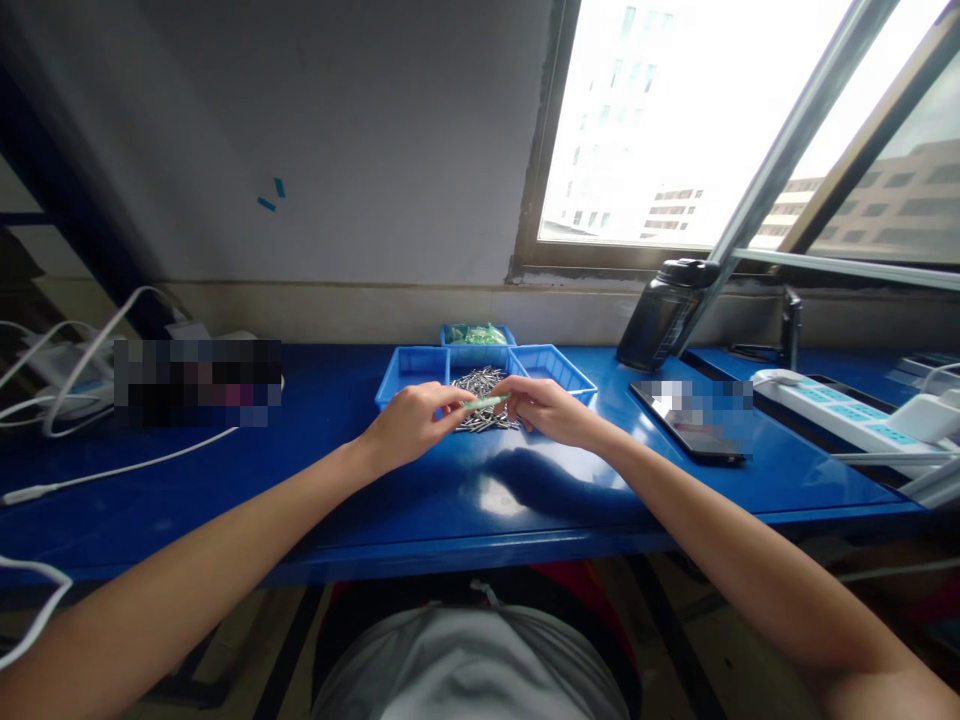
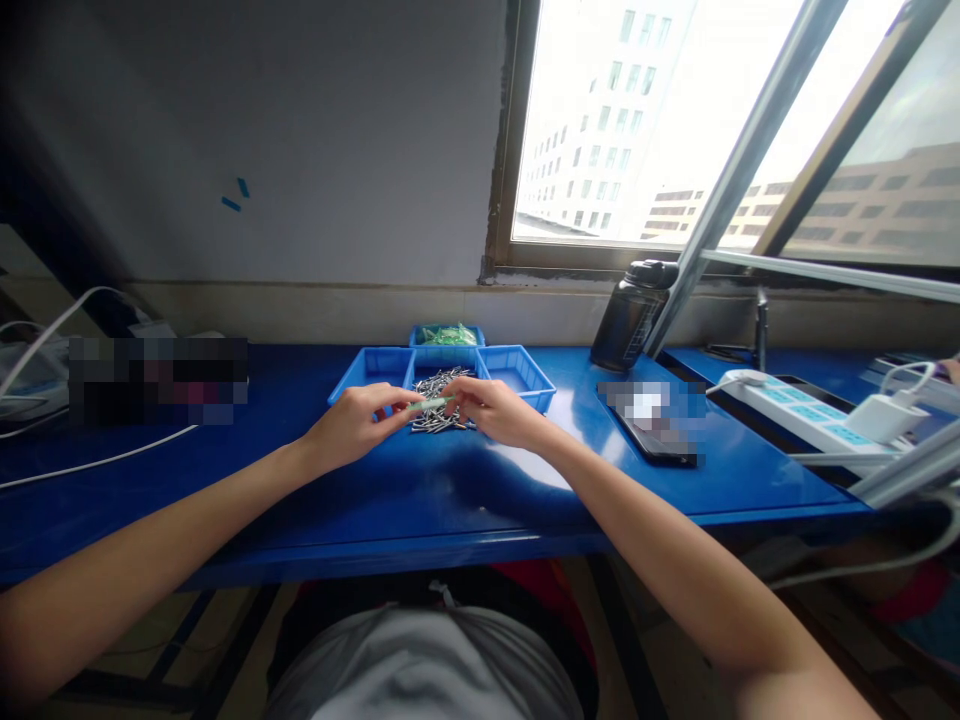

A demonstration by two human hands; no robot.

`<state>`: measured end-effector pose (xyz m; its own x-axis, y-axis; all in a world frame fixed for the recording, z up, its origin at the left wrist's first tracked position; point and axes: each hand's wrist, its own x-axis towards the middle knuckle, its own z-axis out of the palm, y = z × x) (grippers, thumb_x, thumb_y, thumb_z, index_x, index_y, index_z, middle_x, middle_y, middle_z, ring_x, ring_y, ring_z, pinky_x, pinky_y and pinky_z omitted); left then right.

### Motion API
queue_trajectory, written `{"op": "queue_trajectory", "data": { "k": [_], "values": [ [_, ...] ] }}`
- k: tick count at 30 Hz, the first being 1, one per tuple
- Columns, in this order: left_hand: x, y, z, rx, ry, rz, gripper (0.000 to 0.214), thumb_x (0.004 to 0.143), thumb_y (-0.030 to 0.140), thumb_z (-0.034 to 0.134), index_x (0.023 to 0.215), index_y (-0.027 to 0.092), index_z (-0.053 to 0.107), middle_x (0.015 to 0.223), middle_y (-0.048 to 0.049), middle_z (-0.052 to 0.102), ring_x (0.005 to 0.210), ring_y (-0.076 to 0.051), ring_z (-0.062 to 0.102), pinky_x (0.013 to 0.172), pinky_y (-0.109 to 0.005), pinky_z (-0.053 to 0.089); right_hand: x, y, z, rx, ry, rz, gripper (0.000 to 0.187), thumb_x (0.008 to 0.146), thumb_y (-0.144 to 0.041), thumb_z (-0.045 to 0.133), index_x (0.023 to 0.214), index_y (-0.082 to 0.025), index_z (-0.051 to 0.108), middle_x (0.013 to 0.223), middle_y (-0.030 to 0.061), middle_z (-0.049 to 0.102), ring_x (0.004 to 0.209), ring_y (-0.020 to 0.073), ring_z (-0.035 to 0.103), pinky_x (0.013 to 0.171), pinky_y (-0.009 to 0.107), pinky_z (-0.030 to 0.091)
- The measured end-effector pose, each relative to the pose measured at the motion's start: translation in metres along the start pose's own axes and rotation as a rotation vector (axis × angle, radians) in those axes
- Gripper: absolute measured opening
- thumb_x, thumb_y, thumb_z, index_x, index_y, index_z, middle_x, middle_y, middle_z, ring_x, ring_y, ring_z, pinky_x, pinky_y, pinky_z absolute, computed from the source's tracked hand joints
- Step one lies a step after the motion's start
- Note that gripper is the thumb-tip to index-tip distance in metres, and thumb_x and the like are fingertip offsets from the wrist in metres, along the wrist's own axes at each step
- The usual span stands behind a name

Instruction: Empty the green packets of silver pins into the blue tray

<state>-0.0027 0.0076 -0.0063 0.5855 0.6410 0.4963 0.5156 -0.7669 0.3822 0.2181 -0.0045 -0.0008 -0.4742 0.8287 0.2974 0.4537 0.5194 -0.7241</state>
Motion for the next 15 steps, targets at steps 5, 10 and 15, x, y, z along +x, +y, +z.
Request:
{"op": "queue_trajectory", "data": {
  "k": [5,10,15],
  "values": [
    [0.0011,0.0006,-0.0004,0.045,0.006,-0.011,0.027,0.088,0.034,0.047,0.096,0.018,0.067,0.077,-0.0028,0.066,0.065,-0.012,0.056,0.06,-0.022,0.042,-0.0012,-0.0034,0.0001,-0.113,-0.02,-0.043,0.02,0.082,-0.032,0.053,0.09,-0.015,0.059,0.076,0.0039,0.065,0.067,0.0134,0.057,0.06,0.024,0.043],
    [0.0008,0.0006,-0.0004,0.052,-0.005,-0.035,0.033,0.088,0.039,0.045,0.081,0.016,0.066,0.07,-0.0019,0.063,0.063,-0.012,0.055,0.059,-0.021,0.04,-0.0024,-0.0059,0.0,-0.151,-0.008,-0.037,0.028,0.087,-0.037,0.046,0.072,-0.015,0.054,0.065,0.0018,0.06,0.058,0.0104,0.052,0.055,0.022,0.039],
    [0.0005,0.0017,0.0004,-0.015,-0.025,-0.05,0.035,0.088,0.042,0.043,0.078,0.016,0.065,0.063,0.0001,0.061,0.056,-0.01,0.053,0.054,-0.02,0.038,-0.0023,-0.0076,0.0003,-0.151,-0.016,-0.022,0.03,0.088,-0.037,0.045,0.067,-0.016,0.051,0.061,0.0008,0.058,0.054,0.0097,0.051,0.053,0.022,0.038]
  ]
}}
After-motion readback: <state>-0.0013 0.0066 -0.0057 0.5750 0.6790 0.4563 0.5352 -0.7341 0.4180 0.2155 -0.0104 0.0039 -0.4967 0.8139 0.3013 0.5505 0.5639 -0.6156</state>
